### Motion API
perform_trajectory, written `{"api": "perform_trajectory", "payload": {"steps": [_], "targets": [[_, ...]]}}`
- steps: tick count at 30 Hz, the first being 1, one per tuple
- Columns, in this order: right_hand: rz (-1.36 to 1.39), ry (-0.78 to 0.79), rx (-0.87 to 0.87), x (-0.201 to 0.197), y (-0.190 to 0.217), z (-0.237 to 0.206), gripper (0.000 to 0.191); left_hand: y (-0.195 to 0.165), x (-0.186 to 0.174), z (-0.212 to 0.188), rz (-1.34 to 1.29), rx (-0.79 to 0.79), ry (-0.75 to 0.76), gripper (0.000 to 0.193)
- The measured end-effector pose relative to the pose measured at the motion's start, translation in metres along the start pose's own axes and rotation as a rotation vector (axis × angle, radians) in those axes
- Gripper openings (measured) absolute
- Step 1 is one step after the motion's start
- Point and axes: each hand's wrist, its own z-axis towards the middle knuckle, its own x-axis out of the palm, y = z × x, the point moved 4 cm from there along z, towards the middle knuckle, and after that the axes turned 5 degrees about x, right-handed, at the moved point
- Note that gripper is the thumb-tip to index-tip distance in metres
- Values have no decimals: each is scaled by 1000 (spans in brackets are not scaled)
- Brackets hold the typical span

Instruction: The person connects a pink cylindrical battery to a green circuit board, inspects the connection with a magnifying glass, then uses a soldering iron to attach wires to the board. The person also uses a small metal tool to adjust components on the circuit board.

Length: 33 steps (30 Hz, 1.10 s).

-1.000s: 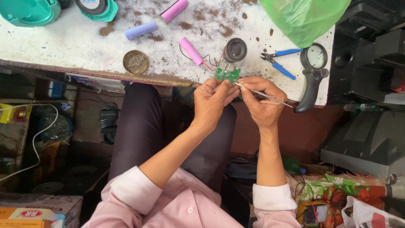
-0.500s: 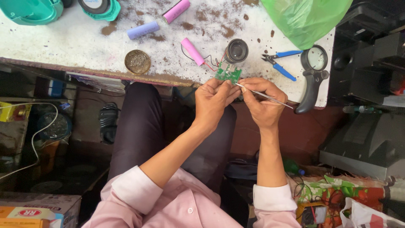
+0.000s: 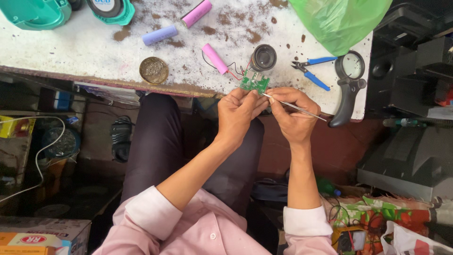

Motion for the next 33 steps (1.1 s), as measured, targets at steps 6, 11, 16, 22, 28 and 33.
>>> {"api": "perform_trajectory", "payload": {"steps": [6,11,16,22,28,33], "targets": [[6,2,-11,0,2,1,11,0,0,1,15,2,-4,19],[-7,-2,0,0,4,3,11,-1,1,2,17,-3,-14,17],[-5,5,-3,0,4,3,12,0,1,2,28,-10,-17,17],[35,16,-6,0,3,3,11,-2,2,1,29,-11,-20,17],[7,11,11,0,3,2,11,-3,2,0,26,-10,-17,17],[19,21,0,0,7,5,11,-3,4,1,23,-7,-21,17]]}}
